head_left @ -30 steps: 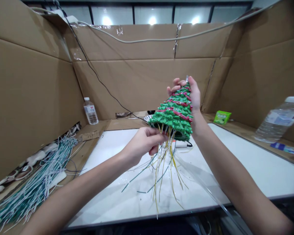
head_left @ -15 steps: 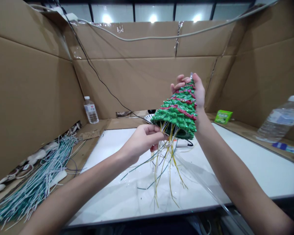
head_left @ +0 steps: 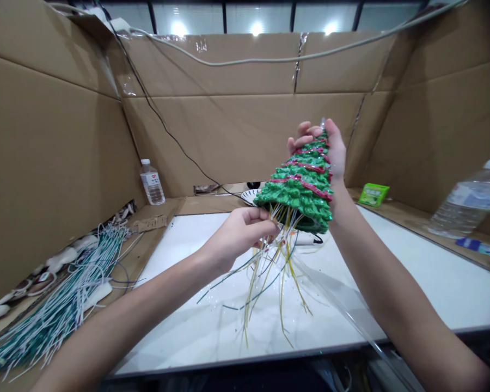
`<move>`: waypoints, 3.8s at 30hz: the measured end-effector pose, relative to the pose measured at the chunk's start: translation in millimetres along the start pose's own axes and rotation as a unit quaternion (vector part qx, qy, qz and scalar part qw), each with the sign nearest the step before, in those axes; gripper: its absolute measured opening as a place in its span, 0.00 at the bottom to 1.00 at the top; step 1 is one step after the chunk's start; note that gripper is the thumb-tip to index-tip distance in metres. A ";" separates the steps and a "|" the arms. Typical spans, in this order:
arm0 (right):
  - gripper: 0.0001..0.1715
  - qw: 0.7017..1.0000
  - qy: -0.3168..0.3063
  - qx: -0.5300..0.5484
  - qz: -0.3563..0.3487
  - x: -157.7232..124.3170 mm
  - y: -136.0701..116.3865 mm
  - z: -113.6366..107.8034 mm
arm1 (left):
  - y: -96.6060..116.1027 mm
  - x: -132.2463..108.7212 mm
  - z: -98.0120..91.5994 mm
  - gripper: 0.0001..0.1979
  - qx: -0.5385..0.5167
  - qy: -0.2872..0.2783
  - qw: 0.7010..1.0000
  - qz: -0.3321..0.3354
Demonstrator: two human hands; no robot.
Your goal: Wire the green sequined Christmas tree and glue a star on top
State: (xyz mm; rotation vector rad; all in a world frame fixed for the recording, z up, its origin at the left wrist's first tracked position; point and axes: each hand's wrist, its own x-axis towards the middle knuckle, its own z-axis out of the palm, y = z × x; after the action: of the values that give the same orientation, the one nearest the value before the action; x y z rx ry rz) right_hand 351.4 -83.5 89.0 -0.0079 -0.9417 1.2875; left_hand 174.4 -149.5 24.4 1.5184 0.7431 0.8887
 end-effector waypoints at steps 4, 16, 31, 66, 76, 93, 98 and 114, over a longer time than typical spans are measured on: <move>0.24 1.000 0.013 0.001 -0.009 0.3 0.6 1.2 | 0.7 -0.3 1.1 0.03 -0.021 -0.018 1.000 -0.011; 0.24 1.000 0.005 0.014 -0.022 5.0 -1.2 -2.3 | 1.0 -0.4 0.4 0.03 -0.020 -0.014 0.999 -0.022; 0.16 0.999 -0.031 -0.012 -0.039 10.5 1.1 -14.7 | 1.0 0.9 0.4 0.03 -0.029 -0.012 0.999 -0.010; 0.24 0.999 -0.048 0.018 -0.010 5.0 -8.1 -8.0 | 1.4 -0.3 -2.9 0.06 0.002 -0.070 0.998 -0.012; 0.19 0.999 -0.047 -0.013 -0.022 6.2 -10.7 -9.1 | -0.9 -0.8 -3.2 0.05 0.001 -0.069 0.998 -0.003; 0.20 0.998 -0.055 0.000 -0.011 8.0 -10.6 -11.3 | -3.1 -0.1 -1.0 0.05 -0.060 -0.083 0.995 -0.014; 0.19 0.999 -0.039 -0.024 -0.019 9.2 -9.7 -13.3 | -4.4 0.4 0.6 0.06 -0.095 -0.083 0.991 -0.032; 0.19 0.998 -0.060 -0.027 -0.019 12.3 -10.8 -18.3 | 1.1 0.0 -1.1 0.05 -0.088 -0.091 0.991 -0.054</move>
State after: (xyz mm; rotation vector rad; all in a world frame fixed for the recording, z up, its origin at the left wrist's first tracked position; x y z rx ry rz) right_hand 370.6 -68.3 89.7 0.0458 -1.0743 1.2383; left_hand 173.4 -149.1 25.5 1.3684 0.5926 0.7057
